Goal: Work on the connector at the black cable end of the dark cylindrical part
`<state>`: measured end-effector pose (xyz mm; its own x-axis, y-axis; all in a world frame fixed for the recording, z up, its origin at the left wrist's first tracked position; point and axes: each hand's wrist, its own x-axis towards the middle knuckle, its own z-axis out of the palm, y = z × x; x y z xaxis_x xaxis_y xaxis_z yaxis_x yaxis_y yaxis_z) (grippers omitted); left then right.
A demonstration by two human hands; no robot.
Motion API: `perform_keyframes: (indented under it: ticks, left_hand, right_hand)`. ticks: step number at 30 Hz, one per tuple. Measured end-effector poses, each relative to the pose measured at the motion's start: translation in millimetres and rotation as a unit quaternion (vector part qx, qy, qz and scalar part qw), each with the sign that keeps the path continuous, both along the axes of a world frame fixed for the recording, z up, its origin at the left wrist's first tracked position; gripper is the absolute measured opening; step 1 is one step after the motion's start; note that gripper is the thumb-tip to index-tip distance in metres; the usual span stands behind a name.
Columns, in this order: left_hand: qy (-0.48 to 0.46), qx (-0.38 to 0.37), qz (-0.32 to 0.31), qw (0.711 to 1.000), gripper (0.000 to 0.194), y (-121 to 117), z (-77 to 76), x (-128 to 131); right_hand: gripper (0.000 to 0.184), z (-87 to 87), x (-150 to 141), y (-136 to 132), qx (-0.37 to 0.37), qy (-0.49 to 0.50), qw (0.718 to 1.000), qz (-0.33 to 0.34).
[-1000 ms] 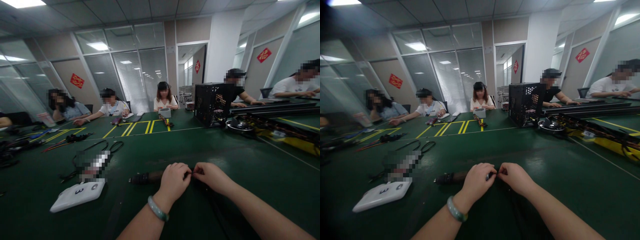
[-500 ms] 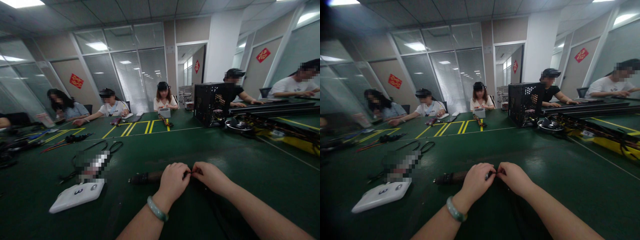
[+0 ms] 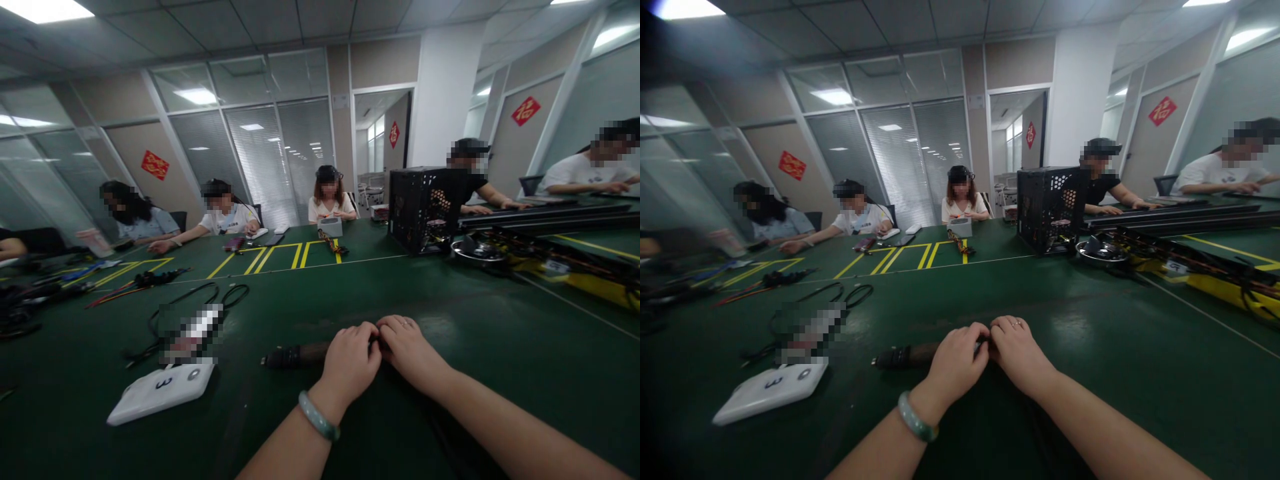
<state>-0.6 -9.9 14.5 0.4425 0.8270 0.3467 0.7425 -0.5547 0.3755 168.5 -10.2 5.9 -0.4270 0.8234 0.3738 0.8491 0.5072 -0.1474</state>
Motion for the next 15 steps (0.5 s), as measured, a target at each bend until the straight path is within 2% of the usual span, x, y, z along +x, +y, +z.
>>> perform_keyframes:
  ticks: [4,8,12,15]
  left_hand:
    - [-0.005,-0.014,0.011,1.000,0.015,-2.2,0.0,-0.1]
    - [-0.014,-0.009,0.022,1.000,0.018,-3.5,-0.6,-1.8]
    - [-0.056,0.081,-0.008,0.995,0.025,-4.1,2.9,-8.9]
    - [-0.074,0.135,-0.022,0.988,0.029,-5.2,8.3,-15.5]
  right_hand:
    - [0.018,-5.6,2.4,1.8,-0.023,-0.026,0.999,0.039]
    - [0.024,-2.4,-1.0,4.1,-0.031,-0.039,0.997,0.055]
    - [0.027,4.8,1.1,10.5,-0.087,-0.062,0.992,0.074]
    - [0.034,11.7,36.0,5.5,-0.109,-0.062,0.992,0.024]
